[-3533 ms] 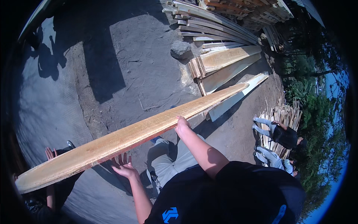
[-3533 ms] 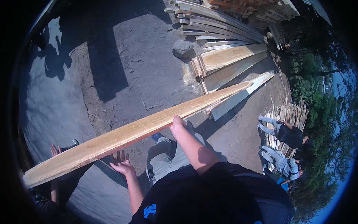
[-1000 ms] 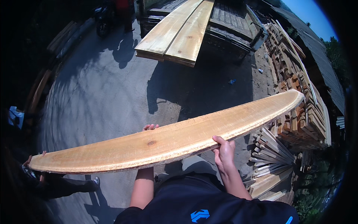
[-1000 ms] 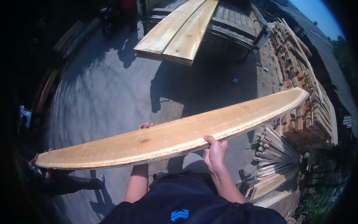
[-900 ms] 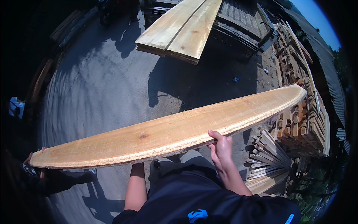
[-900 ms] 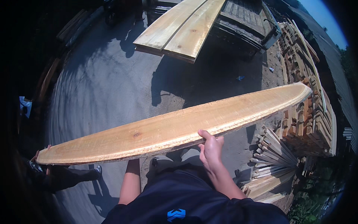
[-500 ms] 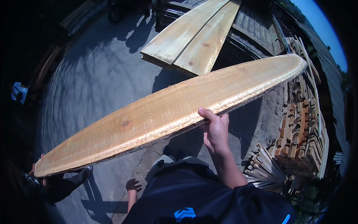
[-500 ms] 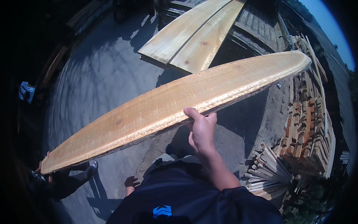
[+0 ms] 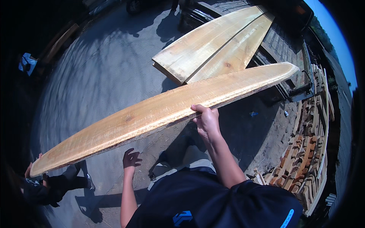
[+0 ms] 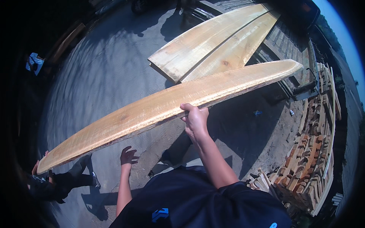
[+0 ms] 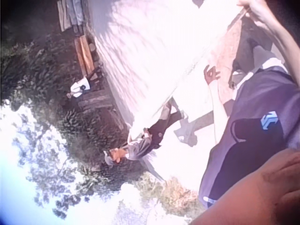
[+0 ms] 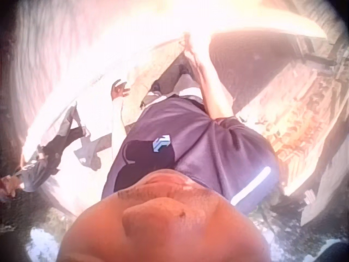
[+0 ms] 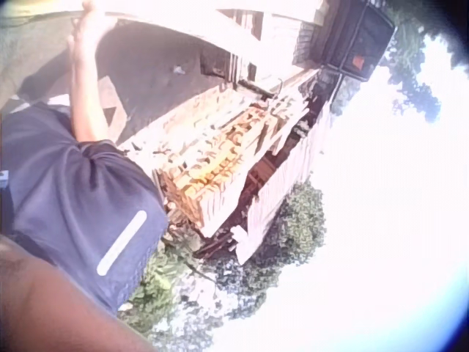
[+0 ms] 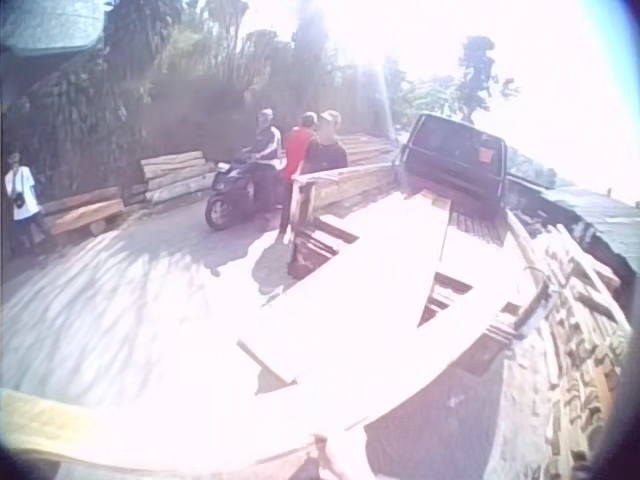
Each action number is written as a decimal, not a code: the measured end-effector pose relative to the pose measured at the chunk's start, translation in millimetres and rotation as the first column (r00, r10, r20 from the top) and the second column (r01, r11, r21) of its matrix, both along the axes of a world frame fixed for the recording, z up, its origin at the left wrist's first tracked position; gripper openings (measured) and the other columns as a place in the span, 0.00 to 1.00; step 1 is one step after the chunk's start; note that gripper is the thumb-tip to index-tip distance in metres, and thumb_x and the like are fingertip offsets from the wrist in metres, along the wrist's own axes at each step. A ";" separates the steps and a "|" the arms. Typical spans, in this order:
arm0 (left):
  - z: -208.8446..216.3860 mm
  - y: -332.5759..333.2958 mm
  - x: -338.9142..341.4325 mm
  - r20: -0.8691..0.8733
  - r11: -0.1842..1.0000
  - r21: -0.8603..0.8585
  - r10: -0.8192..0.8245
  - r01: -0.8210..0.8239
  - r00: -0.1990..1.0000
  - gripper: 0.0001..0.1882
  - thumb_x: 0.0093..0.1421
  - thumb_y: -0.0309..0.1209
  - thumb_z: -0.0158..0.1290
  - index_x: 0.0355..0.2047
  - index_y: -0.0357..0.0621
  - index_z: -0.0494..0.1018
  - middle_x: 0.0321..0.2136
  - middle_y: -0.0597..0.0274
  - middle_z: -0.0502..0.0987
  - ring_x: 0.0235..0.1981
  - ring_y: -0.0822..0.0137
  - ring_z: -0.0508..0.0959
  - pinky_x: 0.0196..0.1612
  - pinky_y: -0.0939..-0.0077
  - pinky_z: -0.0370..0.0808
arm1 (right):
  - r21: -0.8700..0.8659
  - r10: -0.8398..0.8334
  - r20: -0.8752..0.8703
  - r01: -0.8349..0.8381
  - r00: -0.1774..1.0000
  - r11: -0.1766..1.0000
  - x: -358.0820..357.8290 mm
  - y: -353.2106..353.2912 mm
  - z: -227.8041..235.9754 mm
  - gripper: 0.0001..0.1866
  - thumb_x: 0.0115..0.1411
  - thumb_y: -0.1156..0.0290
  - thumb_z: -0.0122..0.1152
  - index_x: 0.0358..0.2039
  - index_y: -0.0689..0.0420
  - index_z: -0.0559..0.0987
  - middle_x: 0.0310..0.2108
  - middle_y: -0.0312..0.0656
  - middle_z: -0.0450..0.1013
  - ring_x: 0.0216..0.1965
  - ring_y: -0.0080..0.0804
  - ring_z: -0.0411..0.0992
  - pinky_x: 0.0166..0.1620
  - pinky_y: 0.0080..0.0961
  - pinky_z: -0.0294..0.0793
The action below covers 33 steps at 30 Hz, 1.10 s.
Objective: The person, assisted by others, lifts large wooden planks from a stack and loads them onto the bed of a truck.
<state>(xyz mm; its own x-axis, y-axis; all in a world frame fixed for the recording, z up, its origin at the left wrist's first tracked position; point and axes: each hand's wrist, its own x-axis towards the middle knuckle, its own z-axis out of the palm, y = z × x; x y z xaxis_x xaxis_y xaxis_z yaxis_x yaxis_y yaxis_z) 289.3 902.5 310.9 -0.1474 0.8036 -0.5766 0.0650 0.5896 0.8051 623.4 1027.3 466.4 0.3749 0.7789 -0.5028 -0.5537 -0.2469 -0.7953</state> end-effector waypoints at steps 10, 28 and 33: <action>30.9 25.4 103.0 0.141 0.928 0.303 0.180 -0.215 0.974 0.35 0.61 0.30 0.52 0.64 0.49 0.48 0.55 0.49 0.68 0.40 0.58 0.80 0.33 0.69 0.80 | 0.016 0.115 0.017 -0.116 0.993 0.993 63.7 43.8 23.9 0.09 0.46 0.84 0.61 0.28 0.62 0.71 0.23 0.37 0.68 0.19 0.22 0.66 0.17 0.21 0.63; -17.5 -48.3 242.2 0.276 0.913 0.213 0.284 -0.347 0.918 0.41 0.54 0.50 0.61 0.60 0.44 0.57 0.45 0.51 0.72 0.32 0.65 0.80 0.27 0.80 0.80 | 0.024 0.233 0.274 -0.249 0.933 0.968 418.3 237.5 -19.9 0.14 0.55 0.75 0.61 0.39 0.71 0.74 0.36 0.50 0.73 0.20 0.23 0.63 0.19 0.19 0.60; 0.1 -42.8 286.7 0.324 0.629 0.451 0.546 -0.633 0.773 0.62 0.40 0.79 0.40 0.66 0.49 0.47 0.58 0.46 0.63 0.42 0.58 0.77 0.35 0.71 0.81 | 0.056 0.216 0.304 -0.244 0.928 0.968 477.1 291.4 -32.2 0.11 0.56 0.74 0.61 0.37 0.68 0.75 0.34 0.46 0.73 0.16 0.18 0.58 0.17 0.18 0.54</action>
<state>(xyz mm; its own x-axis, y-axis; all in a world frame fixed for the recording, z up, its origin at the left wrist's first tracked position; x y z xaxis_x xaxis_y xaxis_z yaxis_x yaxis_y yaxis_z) 576.0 859.8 311.0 -0.6472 0.7444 -0.1644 -0.2889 -0.0399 0.9565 1100.5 1318.7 434.2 0.2998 0.8984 -0.3210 -0.2289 -0.2589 -0.9384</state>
